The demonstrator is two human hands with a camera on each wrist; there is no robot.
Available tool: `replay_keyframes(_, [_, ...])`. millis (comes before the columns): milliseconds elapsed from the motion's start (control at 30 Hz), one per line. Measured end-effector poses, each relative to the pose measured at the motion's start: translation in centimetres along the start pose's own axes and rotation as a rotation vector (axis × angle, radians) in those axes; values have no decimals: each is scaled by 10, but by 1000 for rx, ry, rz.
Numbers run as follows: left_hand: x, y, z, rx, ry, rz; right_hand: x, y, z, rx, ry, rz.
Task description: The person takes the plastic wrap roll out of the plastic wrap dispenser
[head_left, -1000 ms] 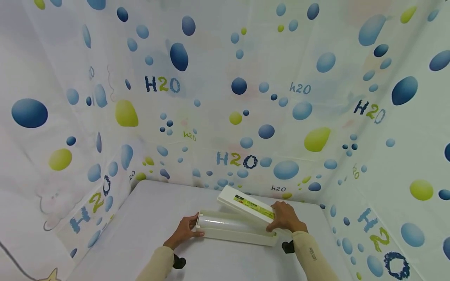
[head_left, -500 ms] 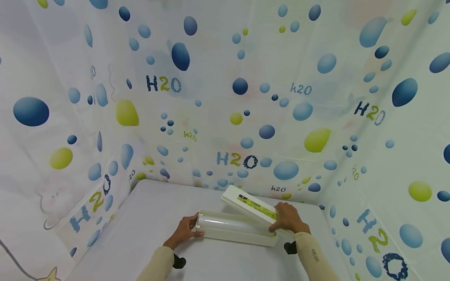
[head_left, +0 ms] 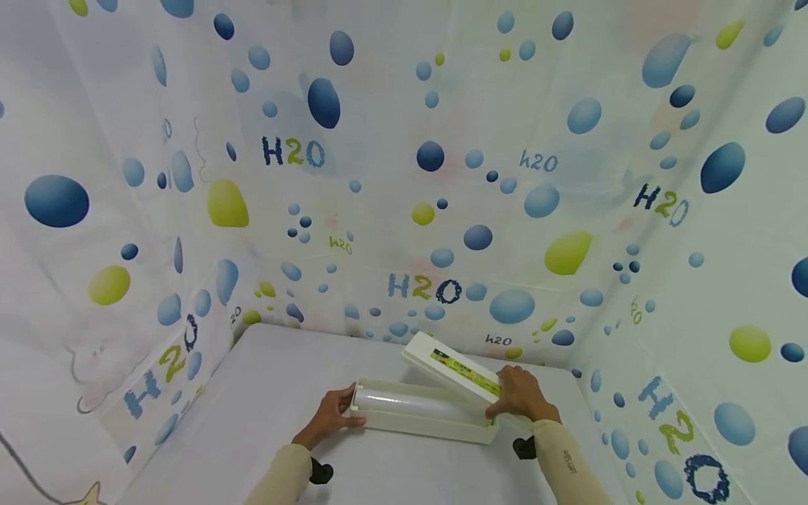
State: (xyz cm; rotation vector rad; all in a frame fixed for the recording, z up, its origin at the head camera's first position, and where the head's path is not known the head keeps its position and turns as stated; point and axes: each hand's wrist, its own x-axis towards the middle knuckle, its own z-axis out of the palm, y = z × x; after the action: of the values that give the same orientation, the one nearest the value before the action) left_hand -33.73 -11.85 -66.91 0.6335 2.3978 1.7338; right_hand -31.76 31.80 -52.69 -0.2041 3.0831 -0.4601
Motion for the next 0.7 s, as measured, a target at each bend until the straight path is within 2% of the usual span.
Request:
replay_keyframes(300, [-1,1,1,-12,14,-24,-5,1,-3,13,12,6])
replay_keyframes(433, [-2,4,-1,-9,4,-12,-7,5,-2,10,18,5])
replay_keyframes(633, [1,-5,1,36,25,39,-6,17,0,-10,34,12])
replay_keyframes(700, [2,-8,1,28,32,30,-6,19,0,-6,34,16])
